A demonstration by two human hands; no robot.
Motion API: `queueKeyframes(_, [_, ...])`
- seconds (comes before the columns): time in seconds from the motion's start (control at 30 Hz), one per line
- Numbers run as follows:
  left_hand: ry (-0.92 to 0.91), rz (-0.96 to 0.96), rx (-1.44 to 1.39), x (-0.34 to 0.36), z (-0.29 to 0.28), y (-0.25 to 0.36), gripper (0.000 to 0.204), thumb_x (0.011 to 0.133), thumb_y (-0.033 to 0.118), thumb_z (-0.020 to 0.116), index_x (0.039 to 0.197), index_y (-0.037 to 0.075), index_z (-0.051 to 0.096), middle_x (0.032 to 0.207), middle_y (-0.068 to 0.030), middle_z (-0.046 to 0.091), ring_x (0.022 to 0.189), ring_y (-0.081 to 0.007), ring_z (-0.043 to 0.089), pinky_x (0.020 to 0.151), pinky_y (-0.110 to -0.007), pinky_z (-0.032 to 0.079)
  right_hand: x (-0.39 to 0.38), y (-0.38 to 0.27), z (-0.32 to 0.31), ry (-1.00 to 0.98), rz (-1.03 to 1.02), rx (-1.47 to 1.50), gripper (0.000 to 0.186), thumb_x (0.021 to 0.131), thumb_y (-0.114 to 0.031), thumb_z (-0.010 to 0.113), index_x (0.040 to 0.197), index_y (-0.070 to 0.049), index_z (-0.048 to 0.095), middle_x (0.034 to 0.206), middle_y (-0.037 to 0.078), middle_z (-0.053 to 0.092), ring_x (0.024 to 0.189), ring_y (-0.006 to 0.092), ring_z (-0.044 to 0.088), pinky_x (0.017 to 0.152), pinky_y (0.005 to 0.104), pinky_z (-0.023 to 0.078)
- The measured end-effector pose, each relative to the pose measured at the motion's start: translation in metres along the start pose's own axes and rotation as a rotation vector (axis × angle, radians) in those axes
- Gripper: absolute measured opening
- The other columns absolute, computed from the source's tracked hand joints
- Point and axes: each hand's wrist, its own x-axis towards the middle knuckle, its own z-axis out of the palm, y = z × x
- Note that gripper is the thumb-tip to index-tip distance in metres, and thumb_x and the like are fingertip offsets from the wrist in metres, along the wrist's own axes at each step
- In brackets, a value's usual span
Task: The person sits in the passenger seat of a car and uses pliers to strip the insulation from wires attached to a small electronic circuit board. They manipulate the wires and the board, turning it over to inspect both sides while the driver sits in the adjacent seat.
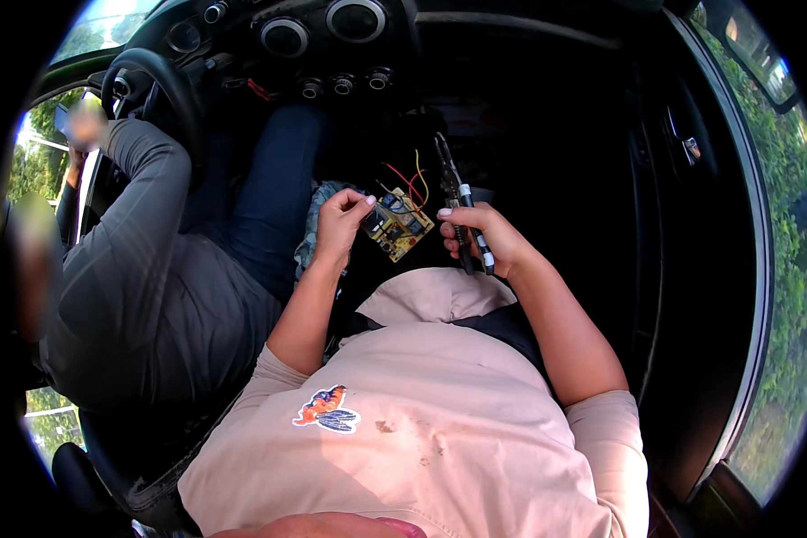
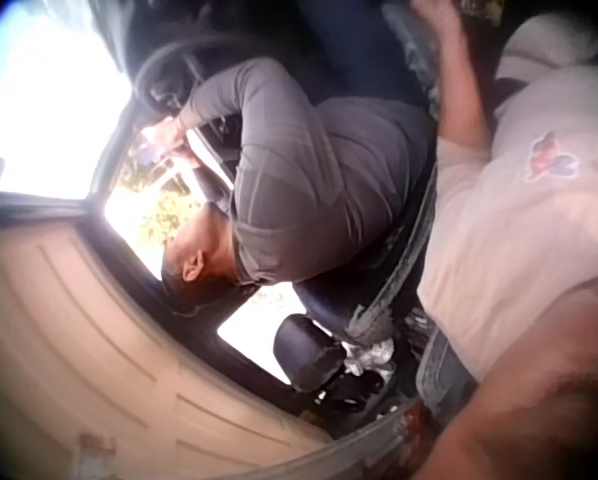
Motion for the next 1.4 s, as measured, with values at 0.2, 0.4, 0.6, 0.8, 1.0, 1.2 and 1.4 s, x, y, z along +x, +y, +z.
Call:
queueKeyframes(0.2, [0.128,0.070,0.096,-0.004,-0.002,0.009,0.010,0.084,0.011,0.065,0.077,0.004,0.062,0.069,0.0022,0.056,0.062,-0.0063,0.051,0.055,-0.022,0.039,0.003,0.003,-0.006,-0.028,-0.017,-0.093,0.036,0.079,-0.025,0.062,0.103,-0.001,0.051,0.075,0.003,0.053,0.069,0.0146,0.051,0.066,0.0289,0.043])
queueKeyframes(0.4, [0.188,0.396,0.671,-0.011,-0.018,0.011,0.015,0.082,0.017,0.067,0.082,0.002,0.067,0.074,-0.0074,0.058,0.064,-0.0172,0.057,0.059,-0.028,0.044,0.001,0.002,-0.002,0.003,-0.033,-0.175,0.041,0.078,-0.026,0.064,0.106,0.000,0.049,0.073,0.003,0.052,0.068,0.0135,0.051,0.065,0.0275,0.043])
queueKeyframes(0.6, [0.204,0.331,0.943,0.001,-0.010,0.012,0.038,0.084,0.040,0.061,0.084,0.003,0.069,0.079,-0.0104,0.061,0.074,-0.0294,0.060,0.065,-0.036,0.046,0.002,0.006,0.000,0.029,-0.090,-0.240,0.027,0.079,-0.030,0.064,0.071,-0.006,0.054,0.066,0.002,0.052,0.060,0.0101,0.049,0.059,0.0235,0.043])
queueKeyframes(0.8, [0.095,0.177,0.966,0.004,0.000,0.006,0.034,0.079,0.039,0.066,0.083,0.006,0.071,0.082,-0.0107,0.062,0.076,-0.0290,0.061,0.066,-0.038,0.047,0.000,0.005,0.002,0.027,-0.090,-0.296,0.030,0.077,-0.026,0.063,0.092,-0.001,0.054,0.071,0.002,0.051,0.063,0.0106,0.050,0.061,0.0242,0.043])
queueKeyframes(1.0, [0.087,0.185,0.129,-0.001,0.007,-0.015,0.010,0.080,0.007,0.067,0.086,0.000,0.064,0.078,-0.0020,0.059,0.073,-0.0101,0.056,0.066,-0.023,0.045,0.002,0.006,-0.003,0.009,-0.098,-0.323,0.032,0.077,-0.023,0.063,0.096,0.000,0.053,0.073,0.003,0.052,0.065,0.0113,0.051,0.063,0.0254,0.044])
queueKeyframes(1.2, [-0.176,0.357,-0.128,-0.022,0.040,0.005,0.009,0.092,0.008,0.054,0.096,0.001,0.059,0.090,-0.0046,0.064,0.064,-0.0057,0.050,0.058,-0.018,0.041,0.001,0.006,-0.006,-0.055,-0.075,-0.446,0.036,0.075,-0.024,0.064,0.099,0.001,0.054,0.071,0.003,0.051,0.064,0.0119,0.049,0.062,0.0251,0.041])
queueKeyframes(1.4, [-0.203,0.255,-0.144,-0.009,0.042,0.009,0.014,0.094,0.012,0.051,0.099,0.001,0.058,0.081,-0.0033,0.061,0.059,-0.0049,0.046,0.054,-0.018,0.038,-0.001,0.003,-0.006,-0.149,-0.044,-0.540,0.042,0.073,-0.027,0.064,0.101,0.003,0.055,0.068,0.003,0.051,0.063,0.0125,0.049,0.063,0.0245,0.040])
